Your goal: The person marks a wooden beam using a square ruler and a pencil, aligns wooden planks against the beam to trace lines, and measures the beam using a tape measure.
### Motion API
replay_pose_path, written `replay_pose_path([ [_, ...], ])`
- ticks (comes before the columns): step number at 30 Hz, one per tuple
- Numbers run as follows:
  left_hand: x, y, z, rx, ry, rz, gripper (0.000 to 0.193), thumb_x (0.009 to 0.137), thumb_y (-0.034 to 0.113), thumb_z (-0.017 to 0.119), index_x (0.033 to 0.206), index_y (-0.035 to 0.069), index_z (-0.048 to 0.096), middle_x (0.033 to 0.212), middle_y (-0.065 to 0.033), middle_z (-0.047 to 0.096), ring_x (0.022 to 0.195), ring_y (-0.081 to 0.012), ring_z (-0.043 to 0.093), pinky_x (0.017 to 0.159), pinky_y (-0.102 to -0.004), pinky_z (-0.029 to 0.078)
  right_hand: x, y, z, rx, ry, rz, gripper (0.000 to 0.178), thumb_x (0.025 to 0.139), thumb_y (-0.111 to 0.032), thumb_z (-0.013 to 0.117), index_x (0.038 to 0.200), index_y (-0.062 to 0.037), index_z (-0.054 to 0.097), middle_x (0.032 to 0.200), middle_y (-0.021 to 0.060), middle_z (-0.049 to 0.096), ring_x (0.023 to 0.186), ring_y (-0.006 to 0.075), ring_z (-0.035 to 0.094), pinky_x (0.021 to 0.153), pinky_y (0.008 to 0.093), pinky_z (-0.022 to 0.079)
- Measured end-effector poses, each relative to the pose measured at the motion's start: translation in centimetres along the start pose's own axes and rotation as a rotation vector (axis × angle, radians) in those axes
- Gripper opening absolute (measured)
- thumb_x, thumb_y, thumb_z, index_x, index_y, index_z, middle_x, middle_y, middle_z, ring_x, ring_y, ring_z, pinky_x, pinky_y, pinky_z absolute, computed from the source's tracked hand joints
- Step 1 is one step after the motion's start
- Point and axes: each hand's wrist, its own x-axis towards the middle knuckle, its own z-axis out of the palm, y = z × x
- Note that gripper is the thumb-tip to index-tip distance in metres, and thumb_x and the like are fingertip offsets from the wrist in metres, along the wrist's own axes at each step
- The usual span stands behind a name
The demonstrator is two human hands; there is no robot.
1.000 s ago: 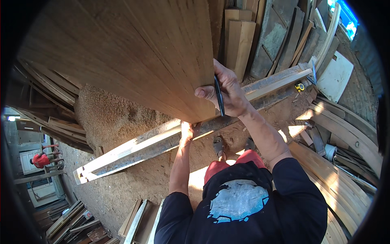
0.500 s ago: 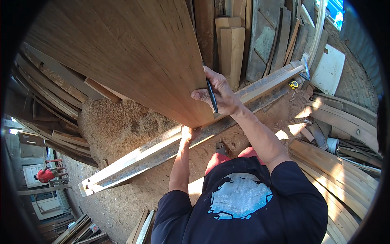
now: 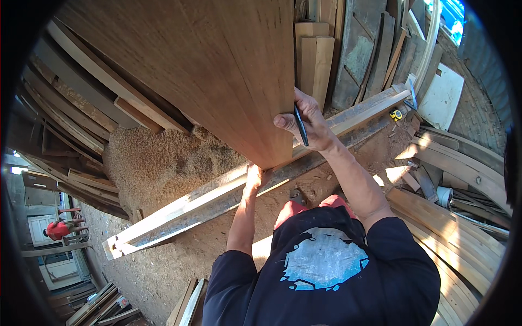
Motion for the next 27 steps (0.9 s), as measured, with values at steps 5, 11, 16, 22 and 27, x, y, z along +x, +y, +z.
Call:
replay_pose_path([
  [5,-0.1,-0.9,0.4,0.033,0.071,0.004,0.031,0.071,0.010,0.080,0.100,0.007,0.071,0.095,-0.0191,0.072,0.090,-0.0389,0.070,0.078,-0.0466,0.057,0.0,0.3,0.2,-0.004,-0.001,-0.038,0.043,0.088,-0.026,0.081,0.119,-0.0047,0.060,0.101,-0.0045,0.056,0.096,0.0047,0.047,0.087,0.0225,0.040],
  [11,-0.1,-1.3,0.6,0.108,0.118,0.052,0.030,0.074,0.006,0.079,0.102,0.002,0.072,0.091,-0.0169,0.075,0.084,-0.0301,0.075,0.075,-0.0397,0.060,0.1,0.2,0.4,-0.047,0.003,-0.072,0.044,0.088,-0.026,0.081,0.120,-0.0049,0.060,0.101,-0.0047,0.056,0.096,0.0048,0.047,0.087,0.0226,0.040],
  [16,0.0,-0.2,0.3,0.074,0.077,0.042,0.031,0.074,0.007,0.079,0.105,0.003,0.071,0.094,-0.0173,0.075,0.088,-0.0313,0.074,0.077,-0.0399,0.060,0.1,0.1,0.1,-0.029,0.023,-0.029,0.043,0.088,-0.025,0.081,0.119,-0.0042,0.061,0.102,-0.0041,0.055,0.096,0.0057,0.047,0.086,0.0230,0.040],
  [22,0.3,-0.3,-0.1,-0.019,0.029,0.035,0.029,0.073,0.012,0.081,0.100,0.007,0.073,0.093,-0.0170,0.073,0.087,-0.0374,0.071,0.076,-0.0433,0.058,0.1,0.1,0.1,-0.086,0.026,-0.083,0.045,0.087,-0.027,0.082,0.119,-0.0035,0.061,0.100,-0.0035,0.053,0.095,0.0064,0.047,0.086,0.0230,0.039],
  [27,0.1,-0.3,0.3,0.018,0.138,0.125,0.024,0.074,0.012,0.080,0.096,0.007,0.073,0.089,-0.0160,0.074,0.085,-0.0361,0.072,0.075,-0.0432,0.058,0.2,0.4,0.1,-0.081,0.017,-0.069,0.044,0.087,-0.026,0.082,0.119,-0.0034,0.061,0.100,-0.0030,0.052,0.095,0.0071,0.046,0.087,0.0235,0.038],
])
